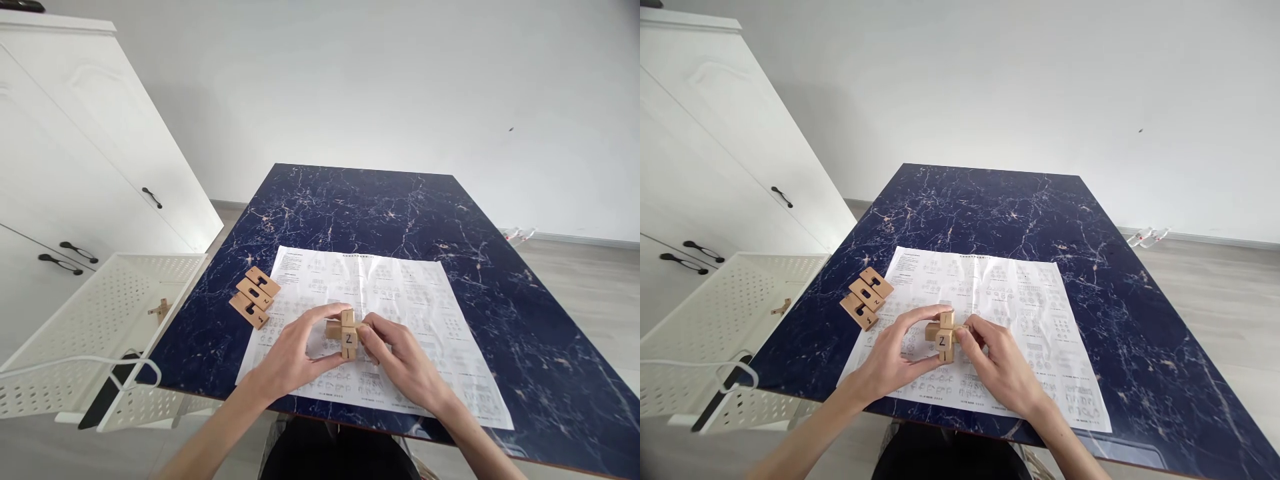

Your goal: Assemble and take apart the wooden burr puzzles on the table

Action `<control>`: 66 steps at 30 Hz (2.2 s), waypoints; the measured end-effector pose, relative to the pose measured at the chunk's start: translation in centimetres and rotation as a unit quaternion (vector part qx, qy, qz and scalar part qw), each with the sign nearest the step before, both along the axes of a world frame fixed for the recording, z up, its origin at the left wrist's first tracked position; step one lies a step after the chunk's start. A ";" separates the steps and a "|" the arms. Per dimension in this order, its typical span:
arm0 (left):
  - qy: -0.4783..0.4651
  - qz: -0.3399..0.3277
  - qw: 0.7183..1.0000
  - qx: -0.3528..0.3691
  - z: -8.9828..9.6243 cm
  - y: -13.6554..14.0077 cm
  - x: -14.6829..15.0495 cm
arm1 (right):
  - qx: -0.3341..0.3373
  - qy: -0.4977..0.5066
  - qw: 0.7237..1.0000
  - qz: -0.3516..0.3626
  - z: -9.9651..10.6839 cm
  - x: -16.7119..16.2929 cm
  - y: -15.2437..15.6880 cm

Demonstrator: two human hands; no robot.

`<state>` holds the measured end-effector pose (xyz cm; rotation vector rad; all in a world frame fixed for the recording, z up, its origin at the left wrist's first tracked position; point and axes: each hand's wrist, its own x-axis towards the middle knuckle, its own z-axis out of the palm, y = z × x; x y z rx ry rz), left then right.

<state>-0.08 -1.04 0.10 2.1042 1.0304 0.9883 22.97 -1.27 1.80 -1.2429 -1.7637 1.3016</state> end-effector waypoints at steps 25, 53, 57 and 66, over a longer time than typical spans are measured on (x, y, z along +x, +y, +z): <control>0.247 0.324 0.910 0.073 -0.9 2.0 -7.2 | 0.065 -0.259 0.915 -0.303 -1.6 14.1 6.5; 0.297 0.355 0.883 0.073 -1.1 3.5 -8.3 | 0.160 -0.350 0.867 -0.318 -1.9 13.4 4.3; 0.304 0.350 0.882 0.085 -1.3 3.6 -8.3 | 0.173 -0.275 0.920 -0.220 -1.7 10.9 1.2; 0.281 0.316 0.903 0.072 -1.2 3.4 -8.6 | 0.132 -0.179 0.971 -0.090 -2.1 7.2 -2.8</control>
